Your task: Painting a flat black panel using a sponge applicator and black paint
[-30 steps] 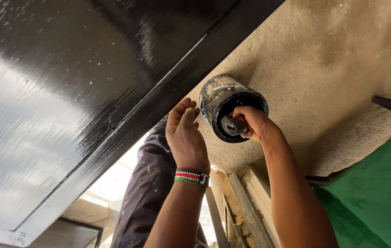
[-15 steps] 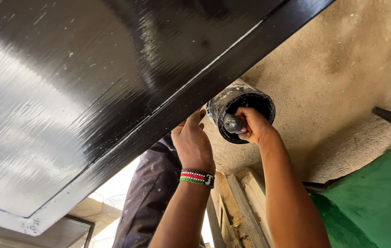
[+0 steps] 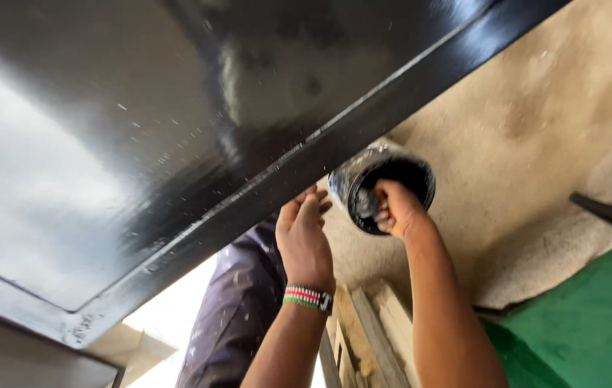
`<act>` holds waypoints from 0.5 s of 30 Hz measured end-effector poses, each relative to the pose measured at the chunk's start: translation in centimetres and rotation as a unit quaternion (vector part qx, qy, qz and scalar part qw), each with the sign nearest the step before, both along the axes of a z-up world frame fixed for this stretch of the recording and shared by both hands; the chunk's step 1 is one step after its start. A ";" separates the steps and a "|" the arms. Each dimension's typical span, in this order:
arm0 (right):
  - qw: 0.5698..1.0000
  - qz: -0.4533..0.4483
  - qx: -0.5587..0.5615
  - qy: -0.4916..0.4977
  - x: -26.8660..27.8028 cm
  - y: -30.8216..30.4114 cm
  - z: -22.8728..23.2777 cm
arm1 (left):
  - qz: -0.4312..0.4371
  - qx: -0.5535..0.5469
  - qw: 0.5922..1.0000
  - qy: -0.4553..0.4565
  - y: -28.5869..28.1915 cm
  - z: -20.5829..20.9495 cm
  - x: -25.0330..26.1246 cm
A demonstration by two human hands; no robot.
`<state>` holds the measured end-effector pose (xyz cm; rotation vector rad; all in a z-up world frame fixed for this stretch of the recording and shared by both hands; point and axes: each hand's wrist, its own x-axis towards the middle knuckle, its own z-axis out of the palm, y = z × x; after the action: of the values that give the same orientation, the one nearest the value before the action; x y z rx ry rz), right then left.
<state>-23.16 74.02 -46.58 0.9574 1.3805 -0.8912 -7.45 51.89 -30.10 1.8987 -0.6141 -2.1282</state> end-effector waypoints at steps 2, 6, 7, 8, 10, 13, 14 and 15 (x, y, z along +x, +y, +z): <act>1.000 0.005 0.000 -0.002 0.8 -0.5 2.0 | 0.011 0.045 0.999 0.013 0.4 -0.1 0.8; 0.985 -0.089 -0.144 0.042 1.9 -1.1 9.9 | 0.029 -0.008 0.994 0.102 0.0 0.3 0.8; 0.976 -0.128 -0.166 0.065 3.2 -0.9 12.6 | -0.003 -0.036 0.993 0.116 -0.3 1.5 1.4; 0.964 -0.153 -0.198 0.088 4.4 -0.8 15.1 | -0.034 -0.065 0.989 0.129 -0.7 2.9 2.2; 0.946 -0.189 -0.230 0.125 5.9 -0.1 19.8 | -0.048 -0.085 0.980 0.171 -1.5 6.4 3.9; 0.928 -0.211 -0.261 0.160 9.1 -0.2 25.6 | -0.141 -0.114 0.970 0.161 -4.0 12.6 6.8; 0.934 -0.213 -0.241 0.156 10.4 -0.7 27.3 | -0.216 -0.115 0.964 0.106 -4.9 14.7 8.1; 0.940 -0.214 -0.218 0.150 11.7 -1.2 29.2 | -0.210 -0.120 0.964 0.107 -5.8 16.6 9.3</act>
<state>-11.50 72.79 -17.43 0.8053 1.1577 -1.6532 1.88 46.08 -13.49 1.4823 -1.2521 -2.3277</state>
